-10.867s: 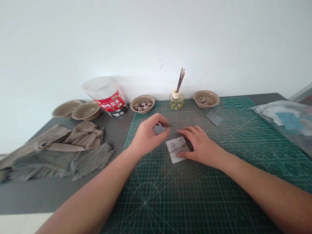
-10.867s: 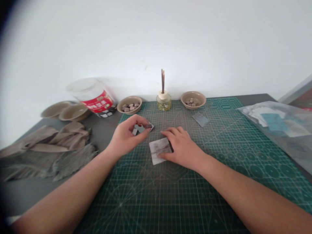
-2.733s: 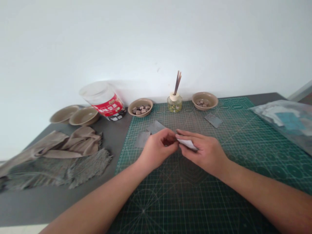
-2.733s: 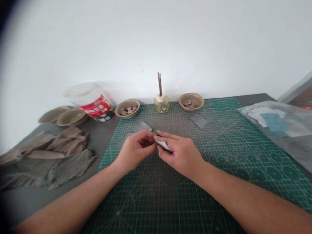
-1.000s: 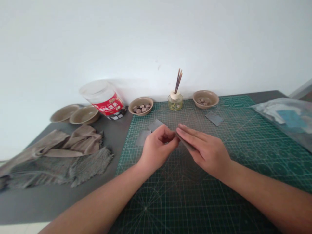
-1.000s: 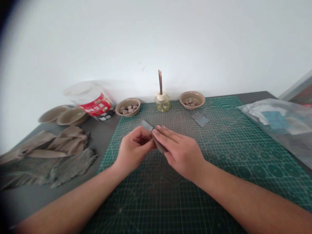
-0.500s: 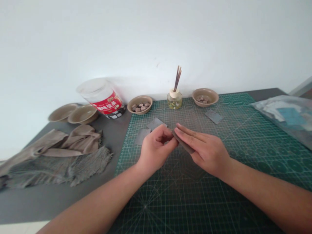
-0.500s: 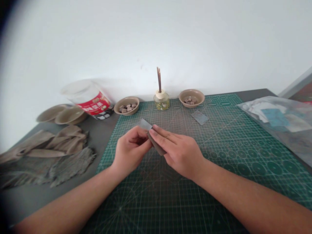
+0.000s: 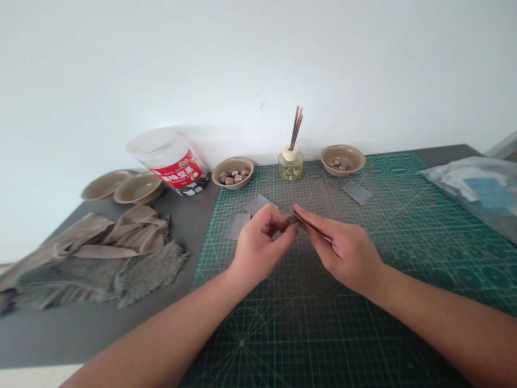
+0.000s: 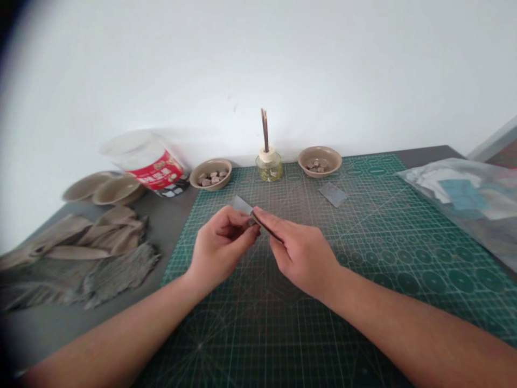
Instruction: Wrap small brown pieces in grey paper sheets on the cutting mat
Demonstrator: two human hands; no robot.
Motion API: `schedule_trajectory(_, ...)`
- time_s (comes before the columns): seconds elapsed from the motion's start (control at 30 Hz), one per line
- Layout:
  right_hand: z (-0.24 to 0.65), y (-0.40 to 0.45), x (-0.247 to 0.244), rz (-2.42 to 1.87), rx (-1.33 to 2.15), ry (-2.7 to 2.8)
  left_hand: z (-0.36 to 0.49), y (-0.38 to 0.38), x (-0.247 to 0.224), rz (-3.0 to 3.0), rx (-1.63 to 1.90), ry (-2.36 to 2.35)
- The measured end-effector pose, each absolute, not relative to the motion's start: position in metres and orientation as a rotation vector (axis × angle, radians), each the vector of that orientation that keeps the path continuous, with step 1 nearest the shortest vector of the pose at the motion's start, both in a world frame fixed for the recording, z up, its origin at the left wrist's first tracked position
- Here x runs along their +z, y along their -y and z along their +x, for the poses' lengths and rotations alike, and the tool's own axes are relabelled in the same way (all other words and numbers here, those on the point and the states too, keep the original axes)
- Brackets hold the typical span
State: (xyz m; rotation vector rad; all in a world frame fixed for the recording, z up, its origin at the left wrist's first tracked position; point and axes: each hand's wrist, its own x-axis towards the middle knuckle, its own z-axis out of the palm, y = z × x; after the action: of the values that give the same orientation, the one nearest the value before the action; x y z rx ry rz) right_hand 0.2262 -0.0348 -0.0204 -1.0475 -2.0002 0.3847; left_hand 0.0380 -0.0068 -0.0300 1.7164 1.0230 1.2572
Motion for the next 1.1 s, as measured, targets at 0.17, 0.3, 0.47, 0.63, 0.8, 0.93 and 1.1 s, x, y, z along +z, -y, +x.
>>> schedule_trajectory(0.17,0.226,0.035,-0.021,-1.036,0.311,2.072,0.038,0.006,-0.031,1.740,1.261,-0.985)
schedule_trajectory(0.3,0.227,0.030,-0.023,-1.203,0.434,2.040,0.038,0.008,-0.028,1.744,1.304,-0.959)
schedule_trajectory(0.47,0.227,0.026,-0.020,-1.242,0.484,1.861,0.037,0.008,-0.024,1.666,1.281,-0.904)
schedule_trajectory(0.63,0.229,0.026,-0.022,-1.211,0.462,1.732,0.038,0.006,-0.021,1.523,1.217,-0.913)
schedule_trajectory(0.8,0.231,0.028,-0.024,-1.142,0.398,1.826,0.038,0.003,-0.024,1.644,1.170,-1.074)
schedule_trajectory(0.93,0.229,0.033,-0.022,-1.090,0.206,2.070,0.037,0.002,-0.024,1.718,1.132,-1.133)
schedule_trajectory(1.1,0.225,0.035,-0.023,-1.005,0.054,2.253,0.034,0.003,-0.025,1.748,1.132,-1.166)
